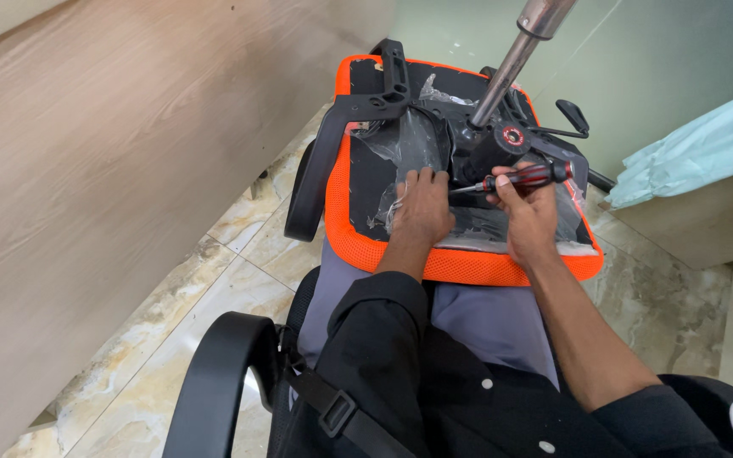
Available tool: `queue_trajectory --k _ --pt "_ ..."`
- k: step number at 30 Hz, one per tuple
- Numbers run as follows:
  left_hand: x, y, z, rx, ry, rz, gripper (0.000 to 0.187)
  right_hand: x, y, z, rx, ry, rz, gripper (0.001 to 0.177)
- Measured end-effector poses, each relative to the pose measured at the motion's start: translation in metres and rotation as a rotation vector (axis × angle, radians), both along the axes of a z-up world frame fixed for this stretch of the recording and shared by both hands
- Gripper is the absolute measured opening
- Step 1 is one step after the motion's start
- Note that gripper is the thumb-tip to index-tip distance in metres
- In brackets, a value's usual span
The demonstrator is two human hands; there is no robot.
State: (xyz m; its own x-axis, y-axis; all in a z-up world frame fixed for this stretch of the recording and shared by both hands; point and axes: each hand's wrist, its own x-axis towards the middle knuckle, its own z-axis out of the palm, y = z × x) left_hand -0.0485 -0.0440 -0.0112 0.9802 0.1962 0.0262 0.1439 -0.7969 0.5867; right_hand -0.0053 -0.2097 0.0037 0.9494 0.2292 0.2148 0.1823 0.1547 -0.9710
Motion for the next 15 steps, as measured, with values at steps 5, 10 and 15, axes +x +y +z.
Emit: queue_trajectory --k 5,10,15 --pt "-0.002 0.003 -0.005 -0.002 -0.125 -0.028 0.056 0.014 0.014 0.034 -0.108 0.019 0.19 0.057" --pt "0.001 0.003 -0.007 -0.012 -0.112 -0.019 0.044 0.006 0.031 0.024 -0.316 -0.104 -0.045 0.035" --pt "0.006 0.0 -0.011 0.072 -0.07 -0.035 0.047 -0.005 0.031 0.004 -0.347 -0.133 -0.106 0.024"
